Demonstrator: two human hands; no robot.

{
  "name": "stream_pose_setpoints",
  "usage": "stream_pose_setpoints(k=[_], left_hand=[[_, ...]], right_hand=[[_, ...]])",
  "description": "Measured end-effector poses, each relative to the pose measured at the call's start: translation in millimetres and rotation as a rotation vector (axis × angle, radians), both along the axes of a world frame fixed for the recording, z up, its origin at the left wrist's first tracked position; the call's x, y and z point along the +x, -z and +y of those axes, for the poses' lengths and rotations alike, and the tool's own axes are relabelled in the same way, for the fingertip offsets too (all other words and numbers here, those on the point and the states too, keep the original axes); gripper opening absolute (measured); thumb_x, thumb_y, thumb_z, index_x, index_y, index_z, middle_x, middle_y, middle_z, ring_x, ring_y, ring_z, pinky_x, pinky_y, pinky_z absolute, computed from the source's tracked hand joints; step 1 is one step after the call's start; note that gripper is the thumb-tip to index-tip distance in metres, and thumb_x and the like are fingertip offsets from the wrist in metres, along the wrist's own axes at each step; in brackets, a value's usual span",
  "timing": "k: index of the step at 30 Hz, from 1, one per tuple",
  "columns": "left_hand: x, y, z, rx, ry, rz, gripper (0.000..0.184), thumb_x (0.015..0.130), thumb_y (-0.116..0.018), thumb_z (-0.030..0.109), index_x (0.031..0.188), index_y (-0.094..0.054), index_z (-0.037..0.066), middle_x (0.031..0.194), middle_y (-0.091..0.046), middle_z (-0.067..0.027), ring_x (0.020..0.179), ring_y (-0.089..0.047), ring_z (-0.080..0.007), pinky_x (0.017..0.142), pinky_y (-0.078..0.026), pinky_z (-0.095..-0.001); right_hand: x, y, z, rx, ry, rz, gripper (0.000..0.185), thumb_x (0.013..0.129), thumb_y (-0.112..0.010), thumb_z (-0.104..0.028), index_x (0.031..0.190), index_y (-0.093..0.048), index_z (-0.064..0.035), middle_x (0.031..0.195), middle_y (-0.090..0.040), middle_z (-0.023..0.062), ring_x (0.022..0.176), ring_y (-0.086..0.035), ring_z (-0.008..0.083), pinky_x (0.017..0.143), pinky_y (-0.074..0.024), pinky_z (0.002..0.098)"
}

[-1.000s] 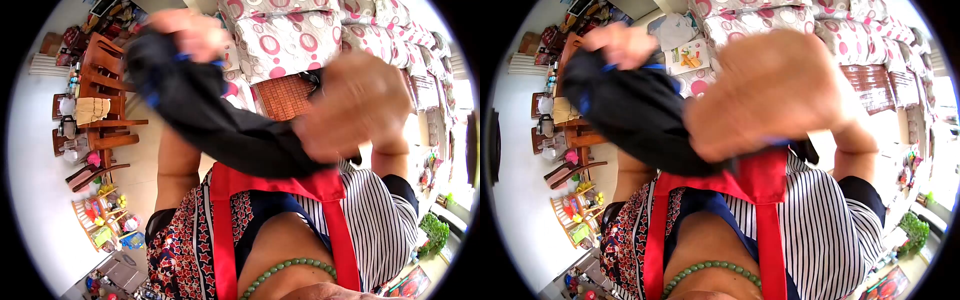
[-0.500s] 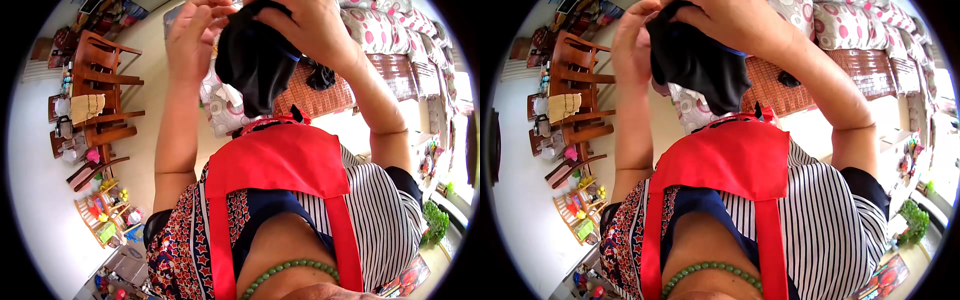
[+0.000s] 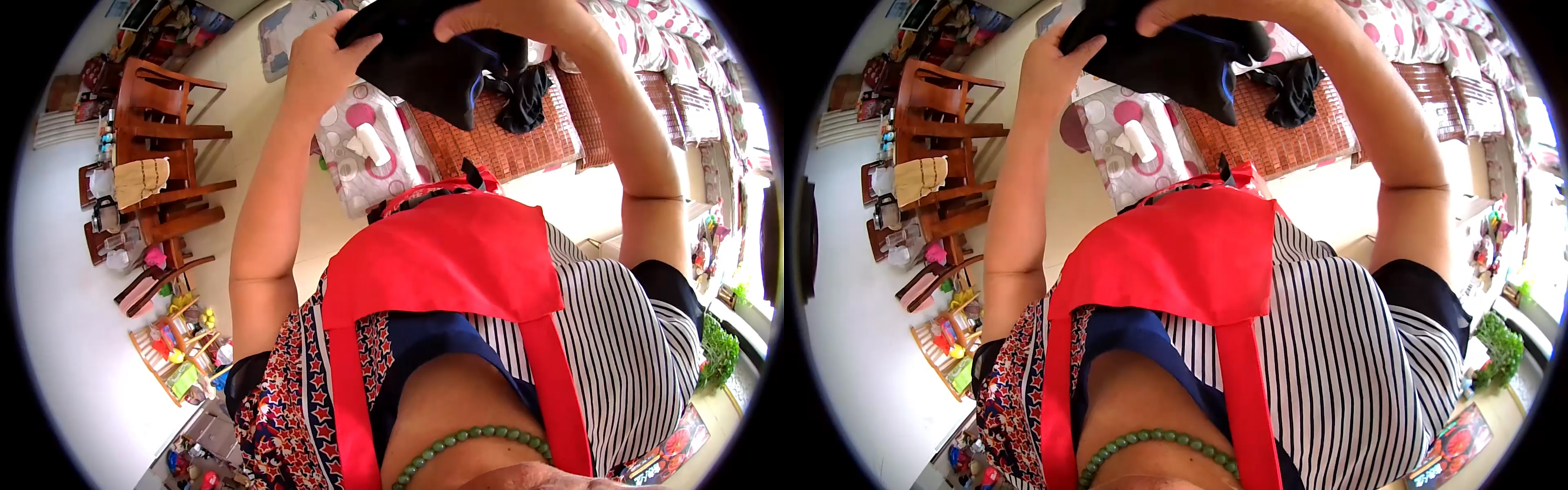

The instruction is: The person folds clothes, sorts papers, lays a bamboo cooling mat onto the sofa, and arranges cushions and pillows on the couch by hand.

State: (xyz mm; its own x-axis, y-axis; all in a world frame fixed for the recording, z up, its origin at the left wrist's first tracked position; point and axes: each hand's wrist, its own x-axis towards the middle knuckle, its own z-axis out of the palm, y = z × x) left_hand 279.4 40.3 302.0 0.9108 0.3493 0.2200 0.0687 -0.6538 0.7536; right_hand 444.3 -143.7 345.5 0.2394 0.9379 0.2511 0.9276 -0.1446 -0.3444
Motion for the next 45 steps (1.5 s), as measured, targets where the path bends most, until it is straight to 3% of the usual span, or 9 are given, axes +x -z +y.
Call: stream_pose_setpoints(k=[17,22,24,28,30,32,37,43,45], left_hand=[[-45.4,-46.9,-12.6,-1.234,0.716,-0.041,0.04,0.083,-0.063,0.004,0.122,-0.053,-0.002,0.109,-0.063,-0.0074,0.097,-0.061,-0.0162,0.088,-0.048,-0.0288],[-30.3,40.4,-20.2,-1.598,0.757,0.114,0.041,0.084,-0.062,0.005,0.123,-0.052,-0.002,0.11,-0.063,-0.0081,0.098,-0.061,-0.0168,0.089,-0.048,-0.029],[-40.0,102.3,-50.6,-1.728,0.627,0.303,0.041,0.084,-0.062,0.006,0.123,-0.051,-0.002,0.111,-0.063,-0.0084,0.098,-0.061,-0.0171,0.089,-0.048,-0.0292],[-67.6,152.5,-86.7,-1.898,0.401,0.403,0.042,0.085,-0.061,0.007,0.124,-0.05,-0.002,0.112,-0.062,-0.009,0.098,-0.061,-0.0176,0.089,-0.048,-0.0294],[-70.8,156.3,-76.4,-1.895,0.361,0.392,0.042,0.085,-0.061,0.007,0.125,-0.05,-0.002,0.112,-0.062,-0.0093,0.099,-0.061,-0.0178,0.089,-0.048,-0.0295],[-81.2,155.8,-70.3,-1.897,0.314,0.386,0.042,0.086,-0.061,0.007,0.125,-0.049,-0.002,0.113,-0.062,-0.0096,0.099,-0.061,-0.0181,0.09,-0.048,-0.0296],[-88.5,148.5,-68.4,-1.681,0.285,0.317,0.043,0.086,-0.06,0.008,0.126,-0.048,-0.002,0.114,-0.061,-0.0103,0.1,-0.061,-0.0187,0.09,-0.048,-0.0299],[-68.2,120.7,-71.5,-0.705,0.403,0.016,0.044,0.087,-0.059,0.01,0.128,-0.047,-0.002,0.115,-0.061,-0.0112,0.101,-0.061,-0.0194,0.09,-0.048,-0.0303],[-58.6,114.5,-73.9,-0.366,0.445,-0.098,0.044,0.088,-0.058,0.01,0.128,-0.046,-0.002,0.116,-0.06,-0.0115,0.101,-0.061,-0.0197,0.091,-0.048,-0.0304]], right_hand=[[-14.3,-51.7,-58.2,0.414,-0.424,0.689,0.031,0.083,-0.062,0.0,0.113,-0.055,0.0055,0.099,-0.063,0.0088,0.086,-0.061,0.0128,0.077,-0.0502,0.0265],[-4.2,-64.8,-17.1,0.454,-0.037,0.844,0.028,0.08,-0.069,-0.013,0.104,-0.064,0.0022,0.09,-0.068,0.0115,0.083,-0.063,0.0166,0.078,-0.0505,0.0267],[1.8,-45.0,3.2,0.173,0.204,0.293,0.04,0.081,-0.069,-0.021,0.113,-0.059,0.0004,0.095,-0.066,0.0173,0.086,-0.063,0.0237,0.08,-0.0499,0.0314],[20.8,52.8,-13.1,-0.028,0.086,0.046,0.061,0.079,-0.07,-0.028,0.129,-0.045,-0.0034,0.107,-0.062,0.0203,0.1,-0.059,0.0336,0.087,-0.0472,0.0393],[1.1,47.2,-28.7,-0.196,0.201,0.695,0.072,0.074,-0.075,-0.022,0.134,-0.04,-0.0043,0.119,-0.057,0.0191,0.111,-0.054,0.0298,0.095,-0.0426,0.0388],[-12.4,76.2,-32.7,-0.009,0.133,0.639,0.021,0.089,-0.061,-0.021,0.098,-0.065,-0.0023,0.089,-0.064,0.0018,0.073,-0.061,0.0103,0.069,-0.0503,0.0238],[-45.0,129.9,-72.0,-0.207,0.213,1.047,0.041,0.092,-0.054,-0.043,0.086,-0.064,-0.003,0.071,-0.061,0.001,0.067,-0.057,0.008,0.06,-0.0463,0.0217],[-78.2,180.3,-73.0,-0.032,0.053,1.367,0.076,0.075,-0.061,-0.066,0.106,-0.062,0.0037,0.097,-0.063,0.006,0.096,-0.056,0.014,0.09,-0.0415,0.0298],[-88.2,168.9,-59.0,-0.014,0.026,1.445,0.068,0.074,-0.071,-0.053,0.108,-0.061,0.0044,0.102,-0.063,0.0075,0.097,-0.057,0.0153,0.09,-0.0434,0.0306]])
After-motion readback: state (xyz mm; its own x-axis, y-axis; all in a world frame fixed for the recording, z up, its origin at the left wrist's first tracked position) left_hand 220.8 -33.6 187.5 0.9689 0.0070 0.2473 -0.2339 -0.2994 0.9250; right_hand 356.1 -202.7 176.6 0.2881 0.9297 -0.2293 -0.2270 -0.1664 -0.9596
